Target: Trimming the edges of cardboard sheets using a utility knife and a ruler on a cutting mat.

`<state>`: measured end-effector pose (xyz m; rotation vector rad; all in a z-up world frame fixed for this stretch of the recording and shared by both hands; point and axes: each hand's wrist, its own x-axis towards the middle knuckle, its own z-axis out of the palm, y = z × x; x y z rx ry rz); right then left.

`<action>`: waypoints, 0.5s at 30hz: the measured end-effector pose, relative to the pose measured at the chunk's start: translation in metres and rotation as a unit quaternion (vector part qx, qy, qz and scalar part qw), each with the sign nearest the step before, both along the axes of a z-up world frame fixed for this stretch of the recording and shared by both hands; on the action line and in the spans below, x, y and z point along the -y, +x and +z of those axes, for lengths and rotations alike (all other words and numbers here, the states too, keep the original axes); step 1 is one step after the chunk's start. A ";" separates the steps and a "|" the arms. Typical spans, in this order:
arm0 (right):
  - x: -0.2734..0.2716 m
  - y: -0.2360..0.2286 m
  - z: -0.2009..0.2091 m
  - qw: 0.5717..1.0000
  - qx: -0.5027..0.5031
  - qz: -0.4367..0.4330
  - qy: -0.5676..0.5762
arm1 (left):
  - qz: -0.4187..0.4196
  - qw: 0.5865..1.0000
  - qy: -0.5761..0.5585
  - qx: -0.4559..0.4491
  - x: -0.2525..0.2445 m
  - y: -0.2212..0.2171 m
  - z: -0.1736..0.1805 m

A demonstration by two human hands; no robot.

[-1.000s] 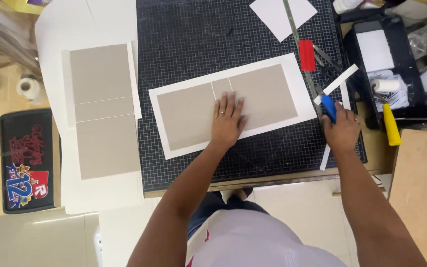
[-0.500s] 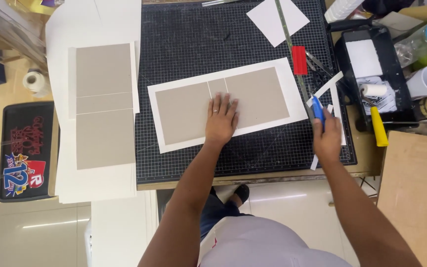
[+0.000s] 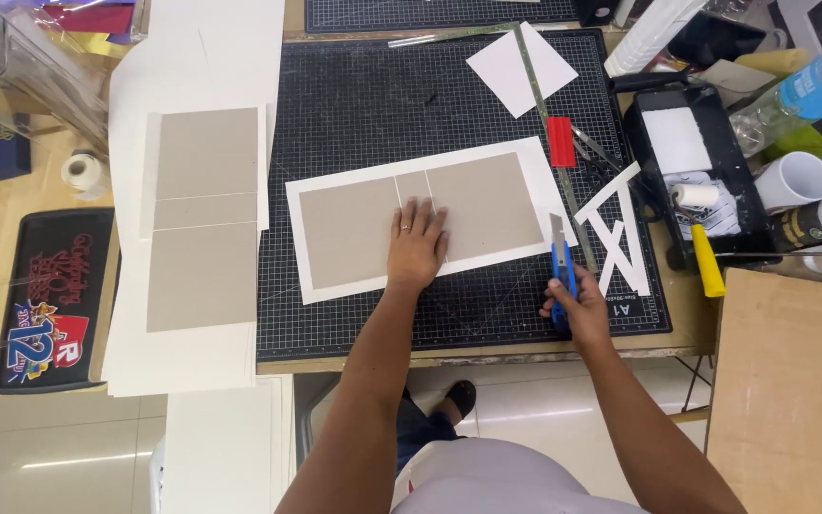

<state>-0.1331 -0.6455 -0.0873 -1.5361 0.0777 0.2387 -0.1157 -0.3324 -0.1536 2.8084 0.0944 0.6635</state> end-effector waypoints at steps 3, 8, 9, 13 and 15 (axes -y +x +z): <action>0.007 0.000 -0.009 1.000 -0.016 -0.001 0.013 | 0.002 1.000 -0.002 -0.012 0.000 -0.001 0.002; 0.009 -0.002 -0.006 0.999 -0.027 -0.003 0.029 | 0.007 1.000 -0.005 -0.014 0.001 -0.001 0.002; 0.009 -0.002 -0.005 0.999 -0.030 -0.004 0.036 | 0.007 1.000 -0.006 -0.013 0.001 0.001 0.001; 0.006 -0.005 0.004 0.999 -0.036 -0.007 0.037 | 0.008 1.000 -0.002 -0.001 0.002 0.000 -0.001; 0.006 -0.005 0.007 0.999 -0.035 -0.002 0.030 | 0.010 1.000 -0.002 0.006 0.002 0.001 -0.001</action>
